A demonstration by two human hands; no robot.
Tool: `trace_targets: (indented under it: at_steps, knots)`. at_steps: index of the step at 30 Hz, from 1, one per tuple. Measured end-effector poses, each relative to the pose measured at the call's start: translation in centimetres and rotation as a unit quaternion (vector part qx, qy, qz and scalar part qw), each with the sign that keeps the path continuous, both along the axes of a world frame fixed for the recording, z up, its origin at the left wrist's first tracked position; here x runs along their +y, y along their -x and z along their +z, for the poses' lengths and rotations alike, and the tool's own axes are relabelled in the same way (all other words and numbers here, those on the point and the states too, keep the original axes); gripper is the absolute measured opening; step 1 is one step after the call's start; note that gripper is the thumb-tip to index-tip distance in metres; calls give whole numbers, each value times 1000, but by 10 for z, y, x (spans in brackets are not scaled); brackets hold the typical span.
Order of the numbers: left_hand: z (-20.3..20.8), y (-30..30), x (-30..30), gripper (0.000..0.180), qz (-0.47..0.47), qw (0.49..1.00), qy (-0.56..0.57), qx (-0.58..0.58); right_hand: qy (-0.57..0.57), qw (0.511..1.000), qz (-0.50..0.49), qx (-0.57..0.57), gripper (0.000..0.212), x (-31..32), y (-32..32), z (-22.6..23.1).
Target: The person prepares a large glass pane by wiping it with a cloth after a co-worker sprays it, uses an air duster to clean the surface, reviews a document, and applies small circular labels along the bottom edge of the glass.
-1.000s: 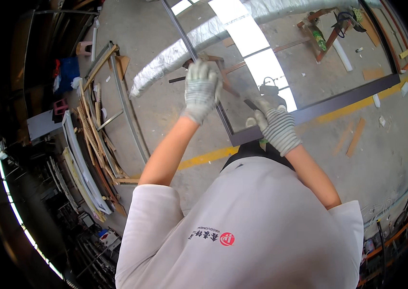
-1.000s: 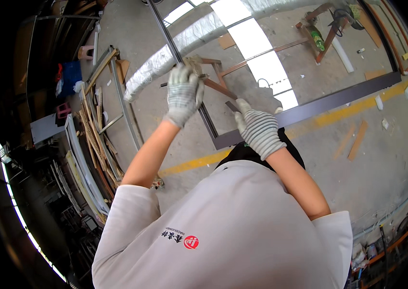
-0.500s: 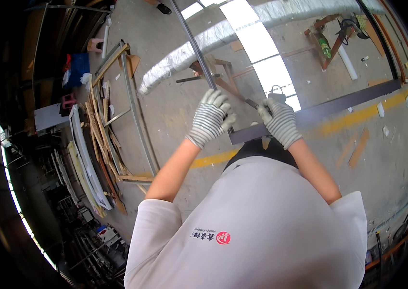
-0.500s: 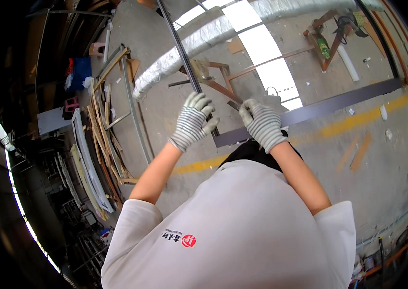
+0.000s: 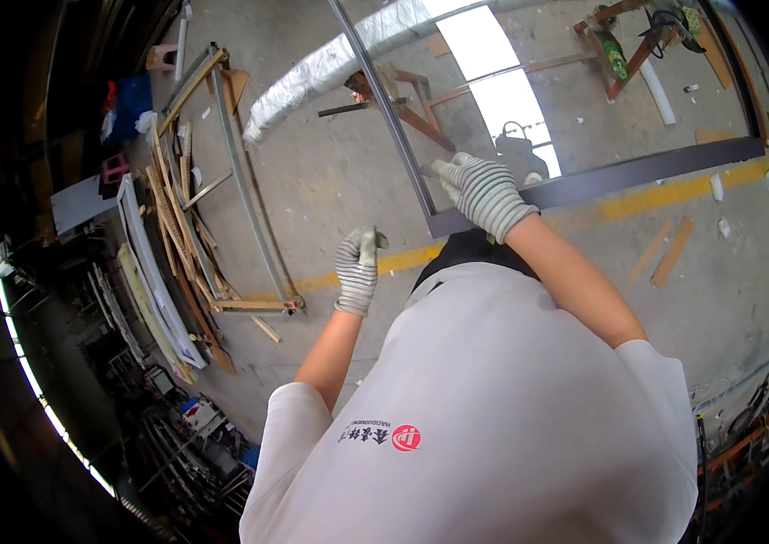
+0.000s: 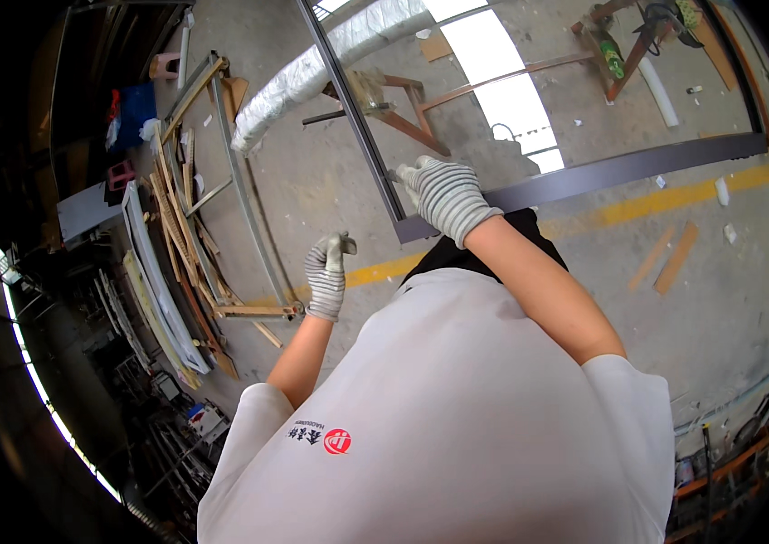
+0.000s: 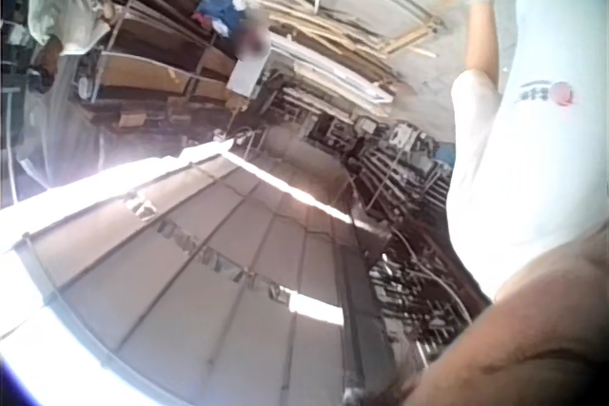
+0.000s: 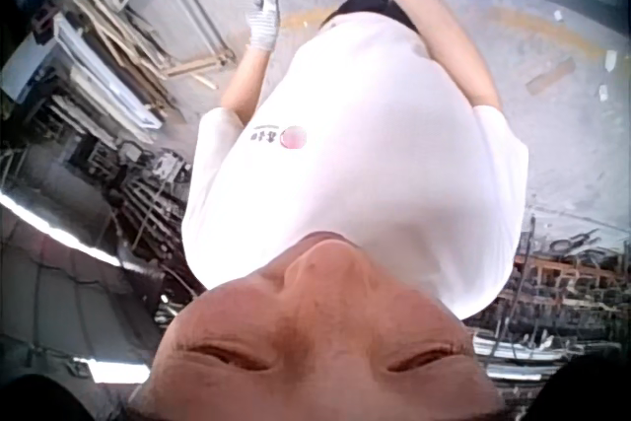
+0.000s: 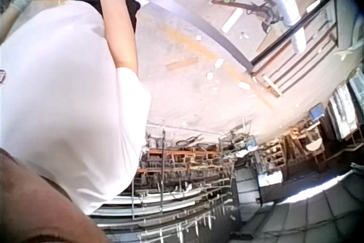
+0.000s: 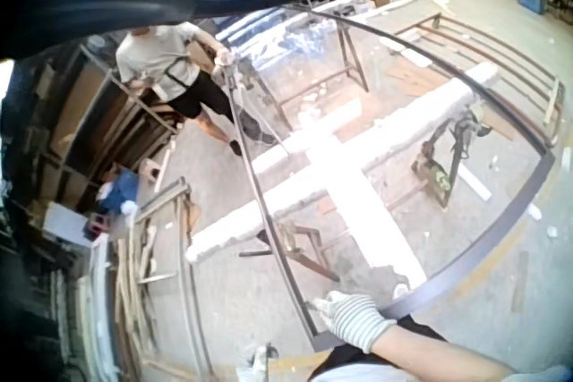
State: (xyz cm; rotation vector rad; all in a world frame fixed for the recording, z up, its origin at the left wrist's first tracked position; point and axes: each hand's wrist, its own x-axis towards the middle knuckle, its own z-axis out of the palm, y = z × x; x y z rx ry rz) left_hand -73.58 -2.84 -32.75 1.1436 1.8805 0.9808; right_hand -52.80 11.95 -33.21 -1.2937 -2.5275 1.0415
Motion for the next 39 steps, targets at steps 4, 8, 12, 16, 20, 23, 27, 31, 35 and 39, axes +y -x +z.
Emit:
trace_targets:
  at_steps: [4, 8, 12, 16, 20, 23, 27, 31, 35, 39]
  knots:
    - [3, -11, -11, 35, 68, 995, 43, -67, 38, 989, 139, -30, 21, 5, -15, 9]
    - [-3, -17, -15, 36, -39, 999, 16, 27, -10, 1000, 15, 8, 21, 11, -3, 10]
    - [-5, -23, -13, 37, -74, 995, -1, 61, 13, 997, 55, -56, 20, -2, 5, 14]
    - [-5, -26, -12, 37, -33, 999, 42, 2, 23, 994, 103, -43, 20, -9, -8, 26]
    - [-1, -31, -4, 38, -29, 999, 44, 6, -44, 999, -11, -18, 14, -4, 14, 14]
    - [-2, -31, -1, 38, -22, 998, 49, -17, -9, 996, 37, -78, 15, -18, 20, 24]
    - [-1, -33, 0, 33, -20, 999, 41, 1, -111, 993, 28, 9, 33, -56, 12, 7]
    - [3, -36, 0, 30, -14, 998, 48, -29, -125, 992, -15, 1, 37, -46, 22, 0]
    - [3, -39, -2, 29, -2, 998, 55, -33, -93, 996, -10, -13, 39, -49, 22, 6]
    - [0, -38, -4, 29, -5, 998, 60, -17, -95, 994, 19, -48, 40, -54, 23, 2]
